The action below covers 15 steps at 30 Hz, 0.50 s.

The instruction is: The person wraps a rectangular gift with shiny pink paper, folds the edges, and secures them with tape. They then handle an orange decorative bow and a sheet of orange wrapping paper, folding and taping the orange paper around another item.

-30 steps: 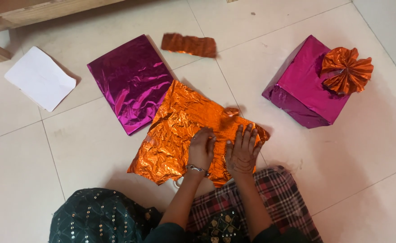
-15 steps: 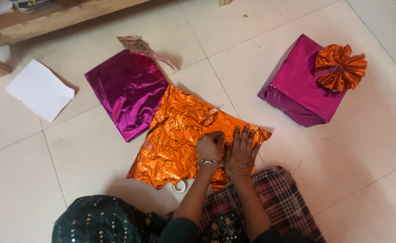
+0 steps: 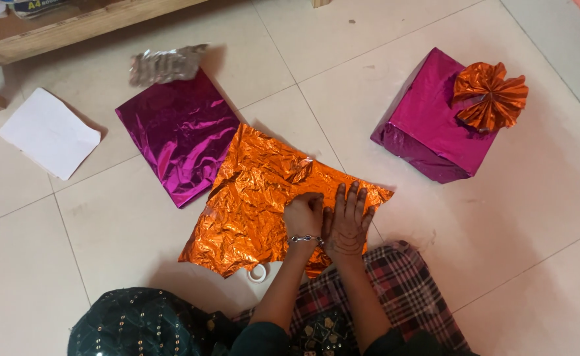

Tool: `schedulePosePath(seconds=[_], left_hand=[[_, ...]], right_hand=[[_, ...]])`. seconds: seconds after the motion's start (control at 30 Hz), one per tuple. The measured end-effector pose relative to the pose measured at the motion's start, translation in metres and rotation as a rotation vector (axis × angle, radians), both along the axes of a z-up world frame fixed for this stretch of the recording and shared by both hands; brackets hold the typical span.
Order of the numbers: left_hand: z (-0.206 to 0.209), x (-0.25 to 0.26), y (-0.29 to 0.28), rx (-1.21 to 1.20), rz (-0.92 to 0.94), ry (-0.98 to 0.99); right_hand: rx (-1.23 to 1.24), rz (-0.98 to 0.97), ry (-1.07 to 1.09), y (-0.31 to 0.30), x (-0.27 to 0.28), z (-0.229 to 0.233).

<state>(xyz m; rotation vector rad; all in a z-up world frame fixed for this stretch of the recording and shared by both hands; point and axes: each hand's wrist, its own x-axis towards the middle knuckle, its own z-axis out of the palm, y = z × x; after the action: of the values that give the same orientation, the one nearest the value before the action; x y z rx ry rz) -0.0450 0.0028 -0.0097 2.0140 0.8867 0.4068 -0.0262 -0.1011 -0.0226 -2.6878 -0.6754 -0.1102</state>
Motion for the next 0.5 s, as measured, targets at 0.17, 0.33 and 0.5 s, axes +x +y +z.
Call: schedulePosePath(seconds=[0.17, 0.33, 0.5], left_hand=[[0.006, 0.001, 0.0, 0.001, 0.033, 0.041], [0.01, 0.002, -0.002, -0.017, 0.031, 0.07], [0.011, 0.004, -0.003, 0.001, 0.036, 0.088]], right_hand=[[0.004, -0.009, 0.001, 0.001, 0.0, 0.0], [-0.001, -0.002, 0.009, -0.001, 0.0, 0.0], [-0.007, 0.01, 0.012, -0.001, 0.0, 0.001]])
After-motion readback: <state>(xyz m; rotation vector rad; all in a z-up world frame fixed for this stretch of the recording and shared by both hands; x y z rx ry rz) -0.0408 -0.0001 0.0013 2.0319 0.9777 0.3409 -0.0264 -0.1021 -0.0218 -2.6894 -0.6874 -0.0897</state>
